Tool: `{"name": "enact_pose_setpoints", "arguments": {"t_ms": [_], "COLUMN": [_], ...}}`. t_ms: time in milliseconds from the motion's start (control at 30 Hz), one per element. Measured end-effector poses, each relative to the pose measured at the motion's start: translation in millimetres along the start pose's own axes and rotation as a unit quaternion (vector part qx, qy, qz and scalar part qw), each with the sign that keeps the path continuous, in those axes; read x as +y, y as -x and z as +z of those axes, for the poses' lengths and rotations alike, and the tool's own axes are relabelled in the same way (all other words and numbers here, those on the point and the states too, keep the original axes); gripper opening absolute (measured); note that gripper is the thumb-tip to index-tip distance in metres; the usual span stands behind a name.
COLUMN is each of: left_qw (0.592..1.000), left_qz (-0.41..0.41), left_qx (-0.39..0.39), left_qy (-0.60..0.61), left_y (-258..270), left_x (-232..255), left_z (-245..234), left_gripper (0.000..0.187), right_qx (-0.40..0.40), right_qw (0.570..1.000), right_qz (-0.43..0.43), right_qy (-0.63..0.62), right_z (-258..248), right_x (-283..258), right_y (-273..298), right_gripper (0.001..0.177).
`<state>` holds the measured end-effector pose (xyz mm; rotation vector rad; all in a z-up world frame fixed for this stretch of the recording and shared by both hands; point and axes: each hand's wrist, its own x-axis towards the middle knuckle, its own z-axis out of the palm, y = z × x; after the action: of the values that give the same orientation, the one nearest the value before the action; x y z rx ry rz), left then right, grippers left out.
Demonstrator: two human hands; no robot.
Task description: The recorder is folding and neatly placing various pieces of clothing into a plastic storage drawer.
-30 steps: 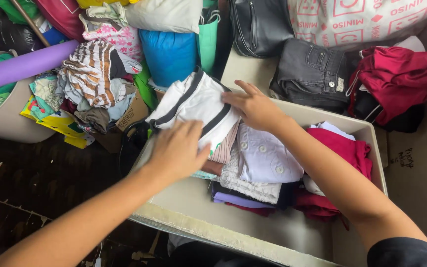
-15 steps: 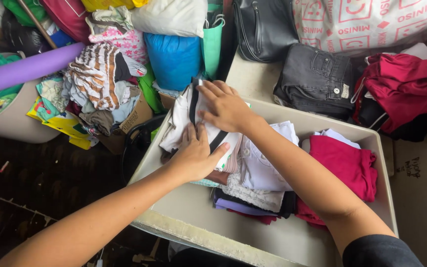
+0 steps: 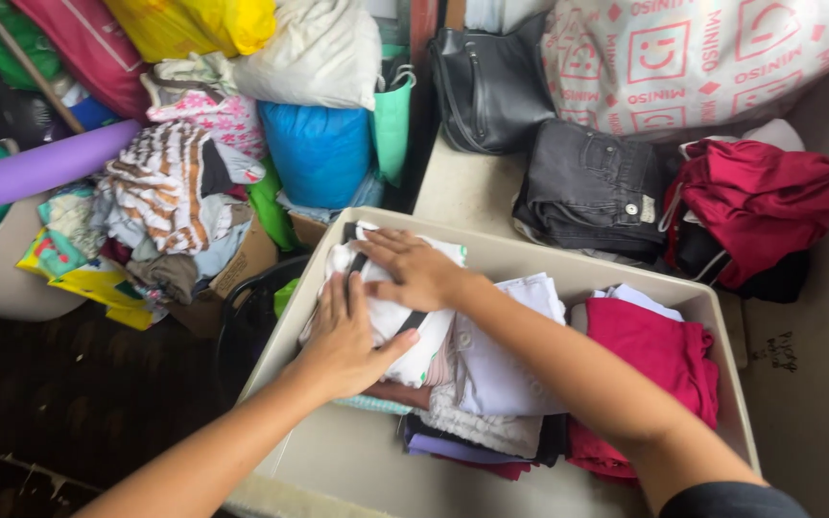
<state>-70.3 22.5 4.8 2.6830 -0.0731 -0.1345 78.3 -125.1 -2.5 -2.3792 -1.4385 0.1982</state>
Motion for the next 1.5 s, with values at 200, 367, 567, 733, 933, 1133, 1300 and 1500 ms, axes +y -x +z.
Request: {"name": "enact_pose_setpoints", "arguments": {"t_ms": [200, 367, 567, 733, 933, 1133, 1300, 1500], "left_qw": [0.996, 0.991, 0.938, 0.973, 0.994, 0.921, 0.936, 0.88], "left_qz": [-0.015, -0.013, -0.076, 0.055, 0.004, -0.181, -0.183, -0.13], "left_qx": [-0.072, -0.058, -0.216, -0.126, -0.066, -0.118, -0.014, 0.077], "left_qy": [-0.047, -0.122, -0.262, -0.187, 0.085, 0.324, 0.3, 0.45], "left_y": [-1.5, -9.5, -32.0, -121.0, -307.5, -368.0, -345.5, -356.4], "left_x": [-9.9, -14.5, 43.8, 82.6, 141.8, 154.8, 177.7, 154.1], "left_z": [9.3, 11.1, -70.2, -75.5, 13.7, 100.5, 67.9, 91.0], "left_gripper": [0.133, 0.132, 0.12, 0.093, 0.079, 0.074, 0.086, 0.091], "right_qx": [0.095, 0.13, 0.258, 0.31, 0.259, 0.125, 0.062, 0.227], "right_qw": [0.993, 0.99, 0.966, 0.94, 0.902, 0.896, 0.87, 0.903], "right_qz": [0.012, -0.008, -0.011, 0.137, 0.336, 0.364, 0.316, 0.342], "right_qy": [-0.073, -0.044, -0.028, 0.045, 0.086, 0.222, 0.374, 0.127], "right_z": [20.6, 27.0, -22.3, -102.2, -94.4, -122.0, -112.7, -84.5], "right_x": [-3.1, 3.0, 26.9, 121.9, 189.2, 153.0, 175.6, 222.3], "right_y": [0.5, 2.1, 43.4, 142.7, 225.1, 203.4, 177.5, 196.0], "right_gripper": [0.07, 0.069, 0.05, 0.043, 0.063, 0.114, 0.134, 0.096]}}
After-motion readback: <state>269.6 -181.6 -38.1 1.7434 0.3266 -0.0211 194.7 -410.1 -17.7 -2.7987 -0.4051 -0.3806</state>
